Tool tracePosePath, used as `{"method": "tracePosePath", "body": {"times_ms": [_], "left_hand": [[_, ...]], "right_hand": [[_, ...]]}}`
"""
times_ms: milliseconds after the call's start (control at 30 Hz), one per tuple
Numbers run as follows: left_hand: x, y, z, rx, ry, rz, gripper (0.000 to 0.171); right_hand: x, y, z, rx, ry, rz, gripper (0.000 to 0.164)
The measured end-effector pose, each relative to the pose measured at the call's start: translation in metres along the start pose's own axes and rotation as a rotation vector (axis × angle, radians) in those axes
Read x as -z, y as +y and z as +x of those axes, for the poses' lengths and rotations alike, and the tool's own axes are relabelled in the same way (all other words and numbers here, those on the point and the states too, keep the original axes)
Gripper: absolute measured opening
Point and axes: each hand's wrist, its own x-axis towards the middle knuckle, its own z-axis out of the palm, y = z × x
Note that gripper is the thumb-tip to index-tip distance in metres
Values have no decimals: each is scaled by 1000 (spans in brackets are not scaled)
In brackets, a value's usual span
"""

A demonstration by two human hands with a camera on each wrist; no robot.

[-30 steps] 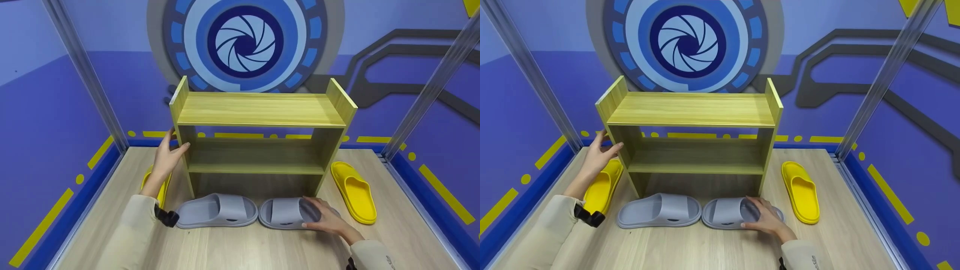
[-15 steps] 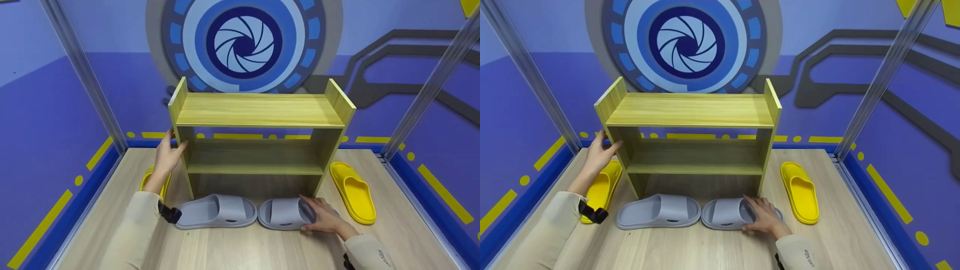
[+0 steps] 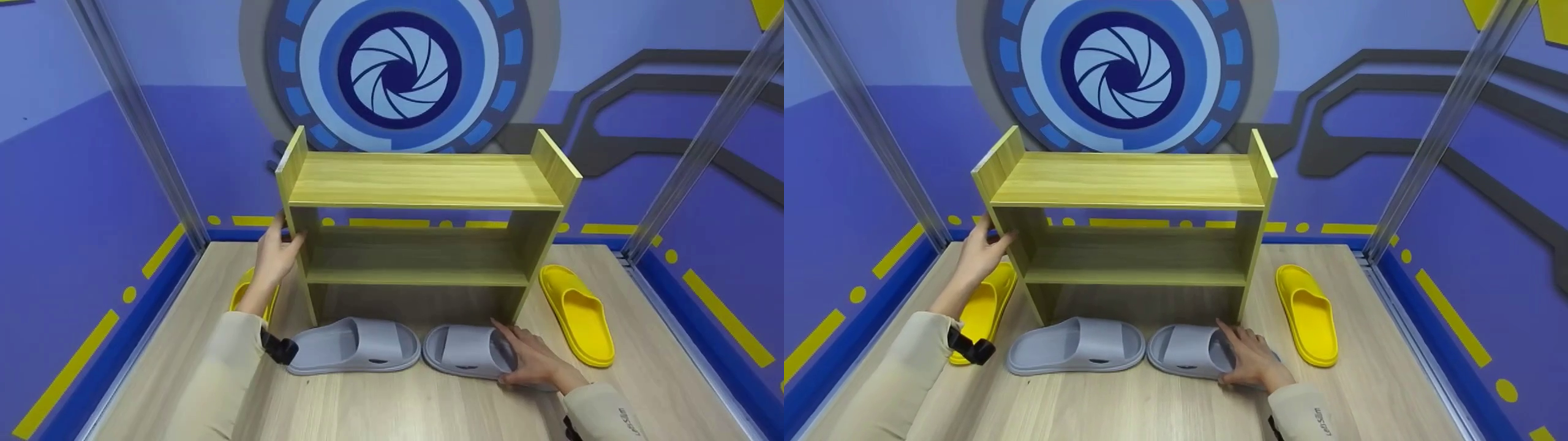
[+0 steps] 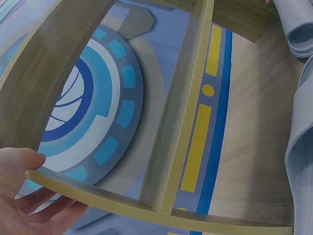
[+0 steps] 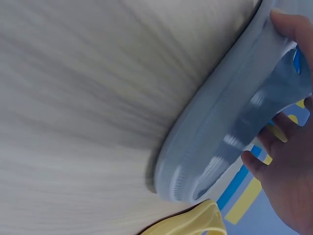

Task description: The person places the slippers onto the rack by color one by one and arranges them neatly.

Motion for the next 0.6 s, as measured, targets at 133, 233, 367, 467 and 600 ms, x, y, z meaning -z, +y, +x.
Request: {"method": "tracePosePath", "body": {"times_ms": [133,233,367,467,600], "left_hand": [[0,0,0,5,-19,-4,51],[0,-1,0,1,-17,2,51],[0,-2,0,-9,-7,5,49],[0,-2,0,-16,-8,3,49],[1,-2,0,-19,-14,1,50]], "right_hand": [[-2,1,-2,9,-5,4,103],[-3,3,-3,20,8,33,102],[-3,4,-3,30,48,63,103],[0,3,-4,33,85,67,104],[7,0,-4,35,112,52,105]]}}
